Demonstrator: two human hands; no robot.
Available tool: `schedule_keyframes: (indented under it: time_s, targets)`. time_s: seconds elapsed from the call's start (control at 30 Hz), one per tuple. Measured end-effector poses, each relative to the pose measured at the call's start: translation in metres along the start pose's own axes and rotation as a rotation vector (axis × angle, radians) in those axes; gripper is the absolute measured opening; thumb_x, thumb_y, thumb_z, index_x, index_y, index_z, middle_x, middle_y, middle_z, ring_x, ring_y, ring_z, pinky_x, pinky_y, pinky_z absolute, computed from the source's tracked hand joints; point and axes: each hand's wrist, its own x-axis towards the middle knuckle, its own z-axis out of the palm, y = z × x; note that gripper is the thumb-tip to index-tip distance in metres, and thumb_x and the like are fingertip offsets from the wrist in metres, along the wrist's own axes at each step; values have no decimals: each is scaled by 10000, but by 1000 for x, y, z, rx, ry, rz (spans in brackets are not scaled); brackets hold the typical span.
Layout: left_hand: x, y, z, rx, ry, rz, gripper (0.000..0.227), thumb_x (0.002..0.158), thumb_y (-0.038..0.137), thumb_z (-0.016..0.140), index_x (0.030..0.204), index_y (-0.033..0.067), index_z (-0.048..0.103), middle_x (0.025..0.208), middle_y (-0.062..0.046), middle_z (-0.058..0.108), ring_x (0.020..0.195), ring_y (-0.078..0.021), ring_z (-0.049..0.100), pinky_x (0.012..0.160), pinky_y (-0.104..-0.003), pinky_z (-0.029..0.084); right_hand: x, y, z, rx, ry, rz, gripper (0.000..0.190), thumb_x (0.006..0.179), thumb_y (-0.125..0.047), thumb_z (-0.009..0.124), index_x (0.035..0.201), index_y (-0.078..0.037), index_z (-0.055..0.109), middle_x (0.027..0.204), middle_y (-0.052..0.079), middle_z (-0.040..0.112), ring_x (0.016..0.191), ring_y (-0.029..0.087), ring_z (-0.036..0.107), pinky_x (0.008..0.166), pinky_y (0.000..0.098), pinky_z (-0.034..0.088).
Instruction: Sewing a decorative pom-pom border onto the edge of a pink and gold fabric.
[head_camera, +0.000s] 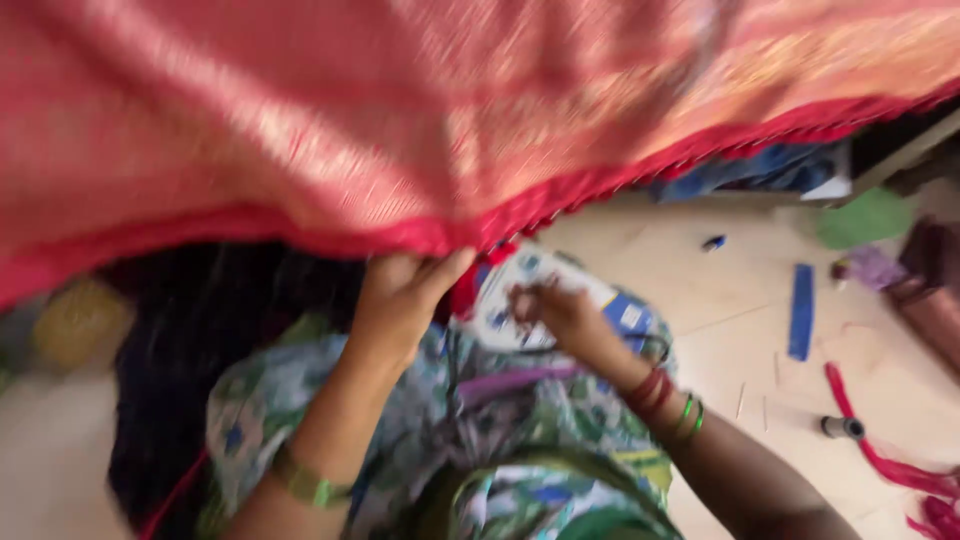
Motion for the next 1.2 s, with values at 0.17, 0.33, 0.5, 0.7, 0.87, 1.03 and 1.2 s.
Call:
schedule_keyframes:
  time_s: [0.17, 0.33, 0.5, 0.7, 0.87, 1.03, 1.2]
  targets:
    - [2, 6, 1, -74, 82, -46, 375, 916, 16, 664, 1286, -6, 609, 1292, -44, 670, 1212, -135, 617, 1077, -326, 450, -61, 44, 0, -1080, -437, -170, 212, 865, -195, 695, 1010, -42, 719, 1047, 202, 686, 977, 372, 667, 866, 457, 540]
    - [7, -2, 1, -41, 150, -96, 266, 933, 20, 661, 1197, -10, 657, 1163, -78, 722, 1076, -157, 670, 990, -336, 498, -70, 30, 17, -1207, -311, -216, 302, 776, -186, 708, 1044, -47, 700, 1057, 155, 666, 1032, 372, 632, 825, 491, 521]
    - [8, 3, -4, 60, 135, -141, 115, 952, 51, 658, 1041, -5, 705, 959, -113, 771, 902, -184, 725, 895, -350, 551, -63, 11, 15, -940, -534, -446, 241, 809, -155, 734, 1028, -62, 693, 1031, 115, 665, 1012, 343, 640, 935, 473, 496]
    - [14, 21, -9, 77, 34, -273, 158, 920, 93, 687, 1003, -31, 740, 938, -122, 788, 896, -192, 735, 902, -353, 556, -54, -149, -1, -637, -305, -530, 323, 857, -17, 629, 1175, -47, 679, 1118, 135, 665, 1041, 314, 667, 855, 382, 560]
    - [21, 40, -3, -111, -18, -550, 299, 804, 89, 747, 1092, 16, 722, 993, -89, 772, 884, -198, 740, 838, -370, 592, -27, -235, -4, -1343, -163, -1185, 442, 848, -145, 673, 1286, -87, 661, 983, 32, 656, 904, 189, 655, 726, 374, 501]
    - [17, 40, -2, -91, 44, -500, 312, 790, 52, 753, 1089, -15, 693, 971, -114, 753, 854, -226, 740, 775, -379, 608, -13, -213, -4, -1516, -158, -1330, 404, 890, -152, 713, 1288, -80, 691, 933, 20, 636, 866, 170, 645, 687, 346, 471]
    - [13, 46, -1, -66, 40, -518, 290, 767, 50, 723, 1054, 31, 683, 910, -110, 757, 802, -240, 752, 726, -385, 622, -17, -213, -6, -1568, -191, -1588, 375, 936, -146, 729, 1310, -126, 704, 997, 15, 648, 932, 142, 646, 702, 302, 456]
